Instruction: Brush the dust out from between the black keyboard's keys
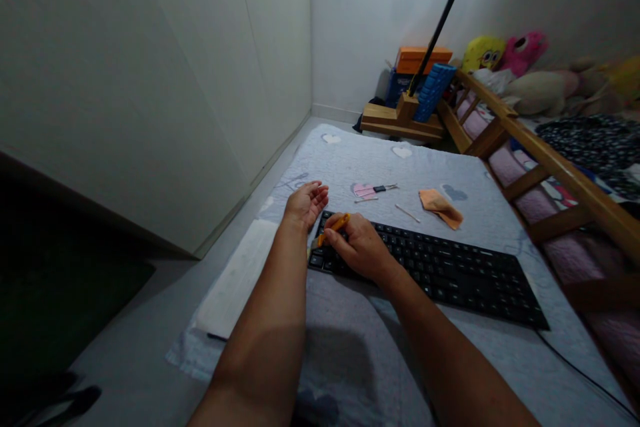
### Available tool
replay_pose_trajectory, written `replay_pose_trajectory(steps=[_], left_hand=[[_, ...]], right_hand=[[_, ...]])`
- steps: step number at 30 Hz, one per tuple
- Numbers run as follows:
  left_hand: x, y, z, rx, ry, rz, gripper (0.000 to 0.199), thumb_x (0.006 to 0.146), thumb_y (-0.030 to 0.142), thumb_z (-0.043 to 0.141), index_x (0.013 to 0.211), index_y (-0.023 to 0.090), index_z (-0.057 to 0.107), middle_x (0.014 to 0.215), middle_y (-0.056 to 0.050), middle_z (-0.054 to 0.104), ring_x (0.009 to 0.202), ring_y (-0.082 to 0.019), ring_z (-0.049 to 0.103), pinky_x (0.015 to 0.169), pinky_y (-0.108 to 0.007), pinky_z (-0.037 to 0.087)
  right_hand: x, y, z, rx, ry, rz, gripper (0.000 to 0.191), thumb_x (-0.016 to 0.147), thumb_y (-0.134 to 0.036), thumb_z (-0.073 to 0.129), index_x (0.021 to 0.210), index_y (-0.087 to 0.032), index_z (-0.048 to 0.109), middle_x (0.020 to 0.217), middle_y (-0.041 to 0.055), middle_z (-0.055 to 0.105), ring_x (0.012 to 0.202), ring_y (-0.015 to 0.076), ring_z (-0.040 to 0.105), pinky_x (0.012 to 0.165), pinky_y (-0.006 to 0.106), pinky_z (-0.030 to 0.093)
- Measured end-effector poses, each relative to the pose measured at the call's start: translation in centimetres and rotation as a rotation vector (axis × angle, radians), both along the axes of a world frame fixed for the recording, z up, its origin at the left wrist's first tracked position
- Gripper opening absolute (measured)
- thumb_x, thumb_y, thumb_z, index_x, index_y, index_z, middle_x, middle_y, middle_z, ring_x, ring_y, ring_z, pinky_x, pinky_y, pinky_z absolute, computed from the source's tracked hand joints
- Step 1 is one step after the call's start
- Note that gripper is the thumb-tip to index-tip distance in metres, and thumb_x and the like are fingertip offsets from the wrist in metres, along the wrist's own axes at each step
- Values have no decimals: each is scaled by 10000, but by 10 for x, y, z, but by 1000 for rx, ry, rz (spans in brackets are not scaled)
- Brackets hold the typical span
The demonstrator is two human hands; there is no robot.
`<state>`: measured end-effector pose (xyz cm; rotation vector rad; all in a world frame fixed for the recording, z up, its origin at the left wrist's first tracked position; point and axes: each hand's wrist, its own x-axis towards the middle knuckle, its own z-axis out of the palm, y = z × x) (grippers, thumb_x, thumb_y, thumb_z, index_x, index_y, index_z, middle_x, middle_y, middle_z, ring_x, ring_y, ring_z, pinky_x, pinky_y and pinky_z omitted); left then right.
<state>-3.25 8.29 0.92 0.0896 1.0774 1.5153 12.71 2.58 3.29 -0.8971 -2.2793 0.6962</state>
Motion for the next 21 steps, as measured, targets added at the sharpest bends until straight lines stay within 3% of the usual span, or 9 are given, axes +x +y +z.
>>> replay_pose_trajectory(steps=[4, 10, 17, 21], left_hand=[[0, 0, 0, 4, -1, -2, 87, 863, 57, 577, 853, 133, 617, 700, -37, 668, 551, -81, 621, 578, -183, 517], [0, 0, 1, -16, -19, 1, 87, 844, 60, 605, 864, 144, 616, 709, -33, 668, 560, -85, 620, 591, -186, 516], [-1, 0, 0, -5, -1, -12, 92, 899, 72, 554, 854, 135, 603, 709, -37, 675, 555, -79, 619, 577, -186, 515], [-2, 1, -2, -4, 0, -12, 103, 901, 67, 547, 852, 135, 607, 690, -33, 665, 543, -79, 615, 567, -183, 512]], right_hand=[[1, 1, 1, -118, 95, 101, 183, 970, -253, 522, 874, -184, 662, 784, 29, 698, 722, 167, 625, 731, 279, 453], [2, 2, 0, -101, 55, 32, 171, 964, -251, 523, 913, -177, 669, 826, 52, 714, 761, 184, 638, 759, 300, 463], [4, 1, 5, -297, 86, 222, 166, 971, -255, 521, 880, -187, 642, 789, 23, 724, 758, 172, 674, 758, 281, 491], [7, 4, 5, -349, 154, 174, 180, 978, -280, 522, 870, -194, 638, 785, 20, 725, 746, 168, 671, 743, 276, 503]])
